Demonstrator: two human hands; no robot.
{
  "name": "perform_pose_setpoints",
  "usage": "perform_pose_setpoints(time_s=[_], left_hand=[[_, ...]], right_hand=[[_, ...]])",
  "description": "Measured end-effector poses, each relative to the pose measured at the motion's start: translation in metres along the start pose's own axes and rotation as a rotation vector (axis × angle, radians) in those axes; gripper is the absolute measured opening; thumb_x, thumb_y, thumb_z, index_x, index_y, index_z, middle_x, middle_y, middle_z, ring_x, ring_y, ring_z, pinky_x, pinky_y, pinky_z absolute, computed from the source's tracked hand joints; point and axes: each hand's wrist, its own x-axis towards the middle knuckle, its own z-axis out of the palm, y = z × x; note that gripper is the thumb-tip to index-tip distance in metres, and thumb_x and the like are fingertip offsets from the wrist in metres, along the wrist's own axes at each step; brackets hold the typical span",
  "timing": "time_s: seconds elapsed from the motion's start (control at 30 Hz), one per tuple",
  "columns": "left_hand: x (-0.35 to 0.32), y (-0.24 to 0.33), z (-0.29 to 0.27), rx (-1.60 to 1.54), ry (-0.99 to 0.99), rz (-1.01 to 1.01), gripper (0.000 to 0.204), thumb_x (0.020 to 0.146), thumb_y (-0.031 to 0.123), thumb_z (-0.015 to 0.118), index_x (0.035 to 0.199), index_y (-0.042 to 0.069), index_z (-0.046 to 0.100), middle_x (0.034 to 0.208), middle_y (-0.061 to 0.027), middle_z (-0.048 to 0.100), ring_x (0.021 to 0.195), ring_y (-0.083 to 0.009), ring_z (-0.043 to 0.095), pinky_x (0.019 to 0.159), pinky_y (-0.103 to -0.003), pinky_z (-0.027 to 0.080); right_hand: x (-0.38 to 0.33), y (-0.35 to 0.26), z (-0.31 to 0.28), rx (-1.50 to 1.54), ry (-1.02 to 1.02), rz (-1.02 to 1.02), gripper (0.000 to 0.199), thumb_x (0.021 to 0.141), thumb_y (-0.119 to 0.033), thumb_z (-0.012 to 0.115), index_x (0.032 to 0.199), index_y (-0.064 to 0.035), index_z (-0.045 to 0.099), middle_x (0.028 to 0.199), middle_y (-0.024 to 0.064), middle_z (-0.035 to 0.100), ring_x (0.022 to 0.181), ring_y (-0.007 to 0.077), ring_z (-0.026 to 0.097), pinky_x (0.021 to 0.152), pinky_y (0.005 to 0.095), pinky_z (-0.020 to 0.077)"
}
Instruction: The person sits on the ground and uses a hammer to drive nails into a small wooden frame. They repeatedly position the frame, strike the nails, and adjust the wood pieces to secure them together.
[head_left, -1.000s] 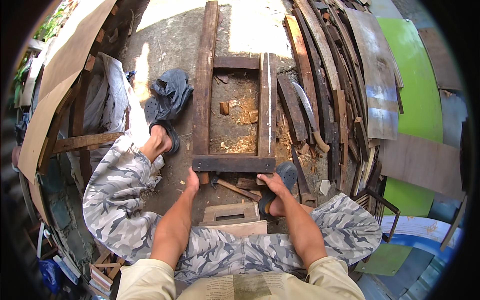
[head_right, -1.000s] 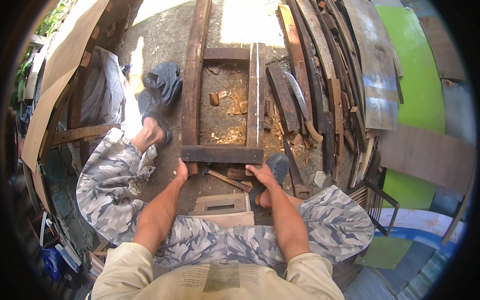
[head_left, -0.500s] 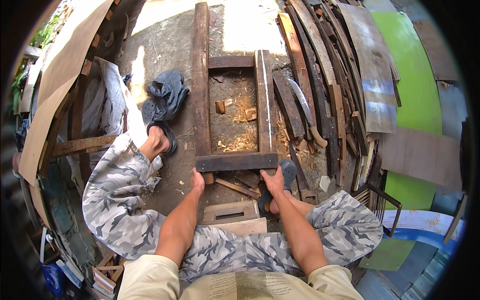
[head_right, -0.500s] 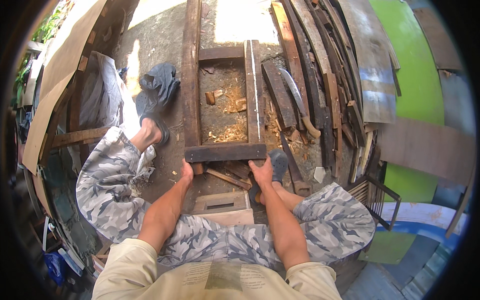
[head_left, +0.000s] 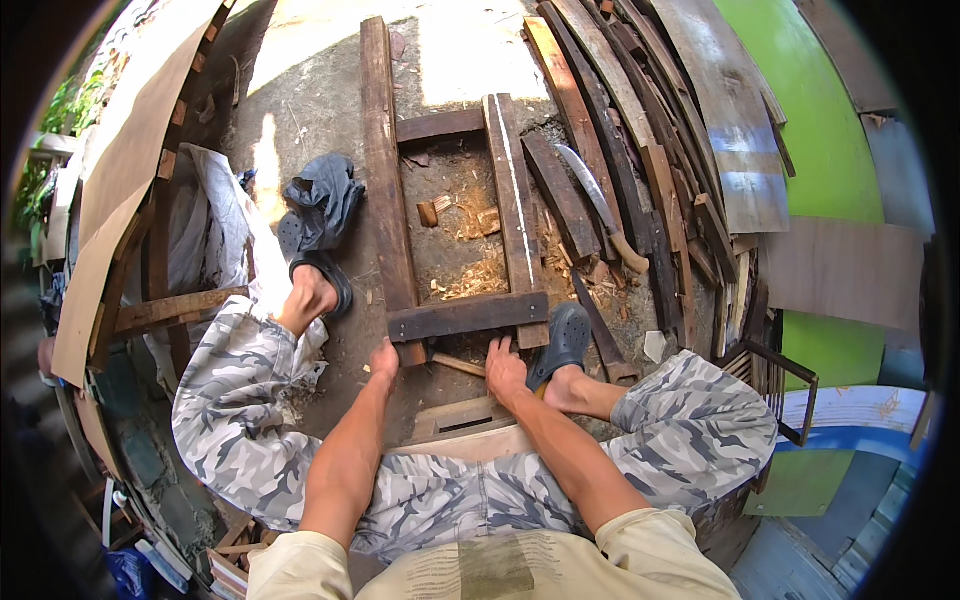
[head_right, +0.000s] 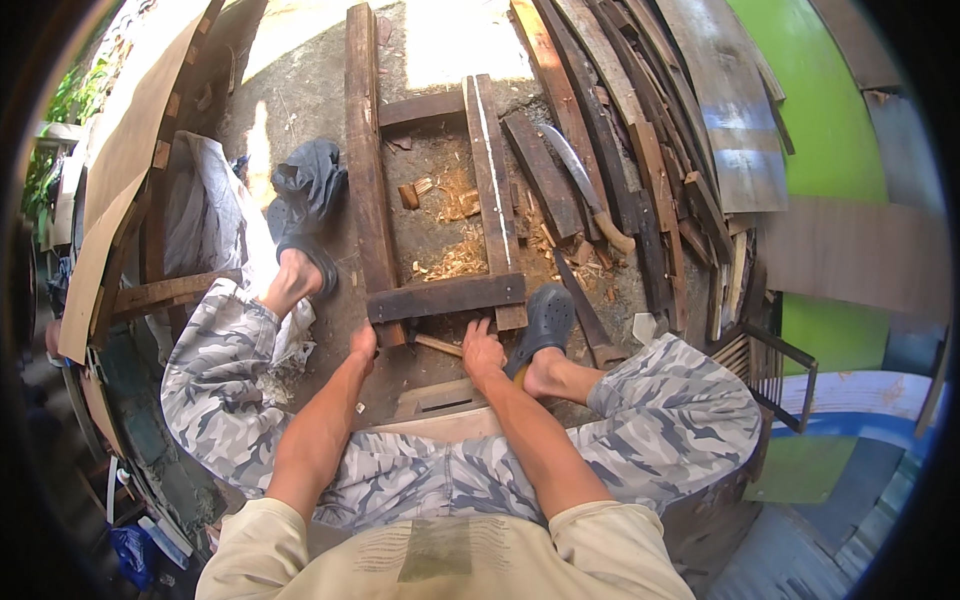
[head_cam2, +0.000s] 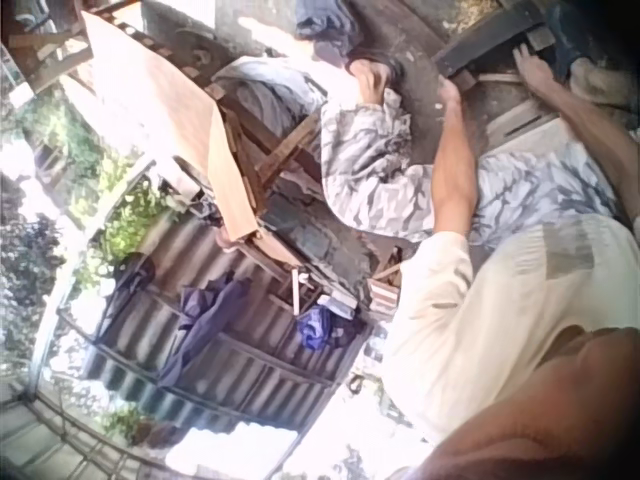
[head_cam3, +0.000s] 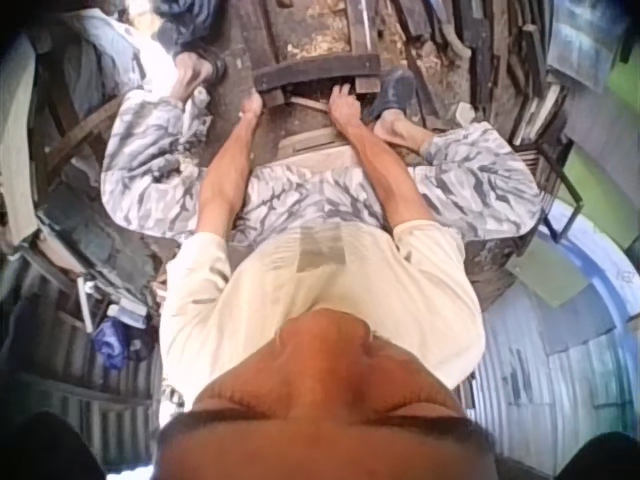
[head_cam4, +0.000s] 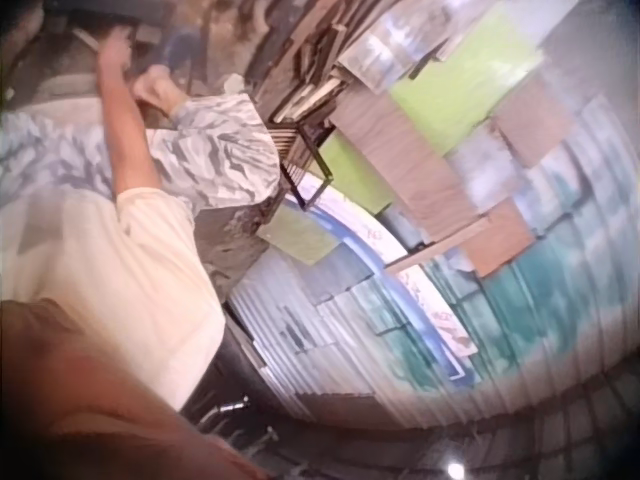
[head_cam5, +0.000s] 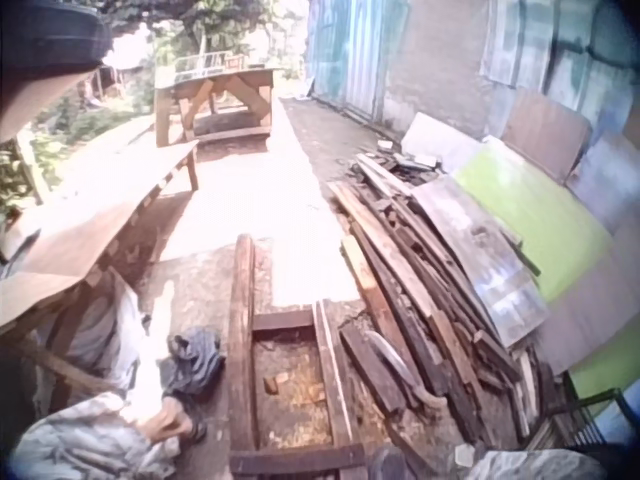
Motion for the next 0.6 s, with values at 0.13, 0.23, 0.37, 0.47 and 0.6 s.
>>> perform_pose_setpoints(time_s=[0.13, 0.23, 0.37, 0.47, 0.6], left_hand=[[0.026, -0.048, 0.002, 0.131, 0.166, -0.051, 0.047, 0.094, 0.031, 0.047, 0.117, -0.007, 0.062, 0.111, -0.0139, 0.065, 0.093, -0.0244, 0.061, 0.086, -0.045, 0.047], [0.030, -0.084, 0.007, 0.338, 0.108, -0.168, 0.038, 0.090, 0.025, 0.053, 0.102, -0.007, 0.067, 0.098, -0.0148, 0.070, 0.085, -0.0269, 0.066, 0.084, -0.046, 0.048], [-0.019, -0.063, 0.021, 0.900, -0.345, -0.064, 0.053, 0.089, 0.031, 0.056, 0.130, -0.003, 0.058, 0.126, -0.0258, 0.062, 0.123, -0.0391, 0.057, 0.102, -0.046, 0.045], [-0.073, -0.019, 0.038, 1.176, -0.485, 0.329, 0.065, 0.089, 0.034, 0.059, 0.145, 0.005, 0.043, 0.129, -0.0237, 0.061, 0.121, -0.0387, 0.058, 0.102, -0.047, 0.046], [-0.059, -0.026, 0.062, 1.250, -0.422, 0.560, 0.070, 0.089, 0.036, 0.059, 0.150, 0.014, 0.033, 0.126, -0.0212, 0.063, 0.116, -0.0360, 0.062, 0.095, -0.045, 0.051]], right_hand=[[0.020, 0.006, 0.012, 0.026, -0.097, -0.078, 0.031, 0.094, -0.019, 0.053, 0.119, -0.0005, 0.055, 0.124, 0.0212, 0.055, 0.094, 0.0340, 0.070, 0.072, 0.0413, 0.0617], [0.034, 0.018, 0.011, 0.124, -0.136, -0.103, 0.031, 0.092, -0.020, 0.055, 0.118, -0.0010, 0.054, 0.118, 0.0263, 0.056, 0.092, 0.0389, 0.069, 0.076, 0.0468, 0.0590], [0.022, 0.014, -0.023, 0.144, -0.279, -0.230, 0.056, 0.078, -0.035, 0.074, 0.117, 0.0004, 0.055, 0.120, 0.0257, 0.056, 0.100, 0.0418, 0.066, 0.084, 0.0490, 0.0561], [0.013, 0.006, -0.033, 0.235, -0.272, -0.258, 0.061, 0.080, -0.039, 0.072, 0.121, 0.0010, 0.054, 0.121, 0.0265, 0.055, 0.106, 0.0430, 0.063, 0.089, 0.0499, 0.0534], [0.006, -0.013, -0.053, 0.306, -0.295, -0.075, 0.063, 0.082, -0.040, 0.069, 0.127, 0.0007, 0.052, 0.127, 0.0272, 0.052, 0.109, 0.0438, 0.062, 0.092, 0.0497, 0.0521]])
